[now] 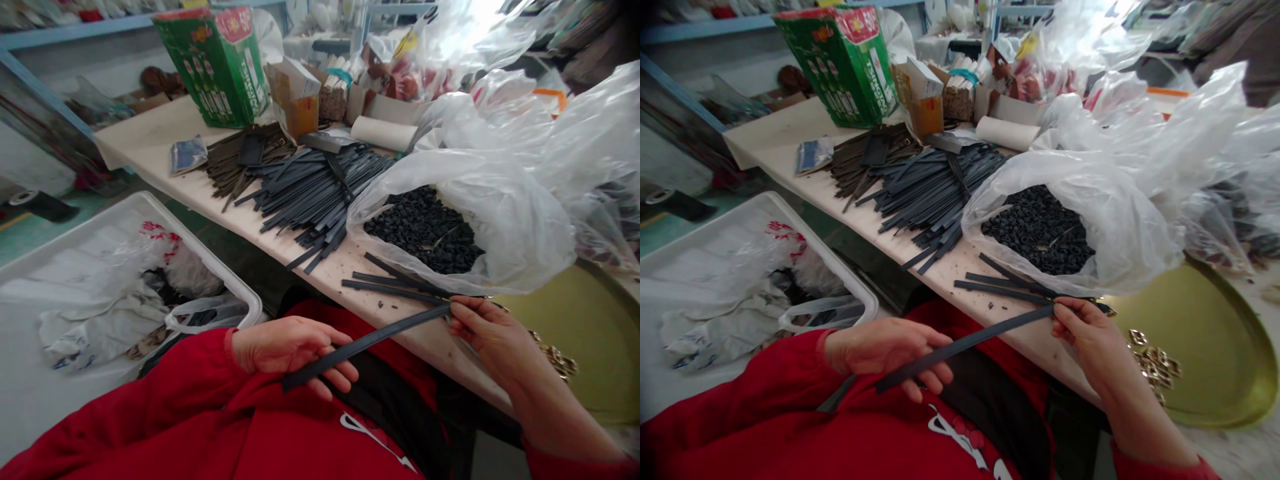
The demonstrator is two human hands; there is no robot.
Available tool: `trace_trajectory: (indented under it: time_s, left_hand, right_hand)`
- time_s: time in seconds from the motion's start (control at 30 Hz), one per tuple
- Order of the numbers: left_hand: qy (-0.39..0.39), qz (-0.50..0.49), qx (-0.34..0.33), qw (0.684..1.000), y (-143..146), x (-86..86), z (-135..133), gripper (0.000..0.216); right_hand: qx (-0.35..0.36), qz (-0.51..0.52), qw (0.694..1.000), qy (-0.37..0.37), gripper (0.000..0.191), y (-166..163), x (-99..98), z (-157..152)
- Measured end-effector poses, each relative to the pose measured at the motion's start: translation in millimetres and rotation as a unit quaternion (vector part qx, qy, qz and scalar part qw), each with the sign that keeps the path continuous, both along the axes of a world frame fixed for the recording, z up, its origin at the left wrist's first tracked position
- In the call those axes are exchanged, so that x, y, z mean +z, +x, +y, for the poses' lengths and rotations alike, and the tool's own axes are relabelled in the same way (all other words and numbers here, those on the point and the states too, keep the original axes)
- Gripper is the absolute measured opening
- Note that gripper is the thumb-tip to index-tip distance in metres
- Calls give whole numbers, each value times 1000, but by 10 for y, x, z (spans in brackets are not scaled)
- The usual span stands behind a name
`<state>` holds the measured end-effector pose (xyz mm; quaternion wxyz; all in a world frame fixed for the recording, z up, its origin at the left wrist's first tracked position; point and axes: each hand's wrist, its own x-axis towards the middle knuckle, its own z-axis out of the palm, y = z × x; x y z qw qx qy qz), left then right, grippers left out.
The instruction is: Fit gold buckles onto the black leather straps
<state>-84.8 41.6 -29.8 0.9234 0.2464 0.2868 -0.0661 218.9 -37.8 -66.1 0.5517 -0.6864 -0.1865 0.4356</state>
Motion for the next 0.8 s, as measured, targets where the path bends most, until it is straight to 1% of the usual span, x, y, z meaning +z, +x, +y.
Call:
trace_trajectory:
  time_s: [0.07, 0.17, 0.27, 0.3, 0.33, 0.37, 0.4, 0.43, 0.47, 0.5, 0.53, 0.57, 0.6, 0.63, 0.67, 0.7, 0.73, 0.77, 0.8]
  left_hand:
    - [22, 13, 1, 1000, -16, 8, -13, 44]
    - [90, 35, -7, 995, 21, 31, -30, 42]
    - [156, 3, -64, 986, 145, 32, -31, 41]
    - [194, -4, -89, 977, 195, 25, -29, 40]
    - [250, -3, -113, 962, 241, 16, -27, 39]
    - [332, 6, -132, 934, 279, 5, -26, 38]
    - [434, 22, -142, 889, 308, -6, -29, 37]
    - [541, 46, -148, 826, 326, -16, -35, 37]
    - [638, 74, -151, 752, 334, -24, -46, 37]
    - [714, 101, -152, 676, 335, -31, -61, 37]
    - [766, 127, -154, 611, 332, -35, -79, 37]
    - [797, 148, -160, 564, 327, -37, -99, 38]
    - [813, 161, -167, 534, 323, -38, -119, 38]
    - [823, 168, -169, 516, 322, -39, -136, 38]
    - [828, 171, -167, 507, 324, -40, -149, 37]
    - [830, 172, -163, 504, 329, -42, -158, 36]
    - [829, 172, -161, 508, 335, -44, -163, 34]
    - [823, 168, -160, 519, 342, -48, -164, 34]
    - [812, 160, -161, 537, 349, -52, -161, 33]
  right_hand:
    - [1, -4, 1000, -2, 38, -15, 8, -21]
    - [26, 13, 1000, 2, 37, -144, 75, -40]
    - [81, 52, 995, 22, 34, -379, 174, -45]
    - [98, 62, 993, 24, 33, -456, 202, -47]
    - [111, 69, 991, 23, 32, -523, 225, -50]
    - [119, 72, 990, 19, 32, -575, 241, -54]
    - [120, 72, 990, 15, 33, -611, 250, -59]
    - [116, 72, 991, 11, 35, -632, 251, -65]
    - [109, 75, 991, 6, 38, -640, 245, -70]
    - [102, 80, 992, -1, 40, -640, 232, -75]
    - [99, 88, 991, -12, 42, -635, 215, -79]
    - [100, 96, 990, -25, 43, -630, 194, -81]
    - [104, 102, 989, -39, 45, -627, 171, -82]
    - [108, 105, 987, -49, 45, -627, 148, -83]
    - [112, 105, 987, -55, 45, -628, 126, -84]
    - [115, 104, 986, -57, 44, -631, 107, -85]
    - [115, 103, 986, -58, 43, -632, 91, -87]
    - [114, 104, 986, -59, 42, -632, 78, -89]
    - [113, 104, 986, -60, 41, -630, 68, -93]
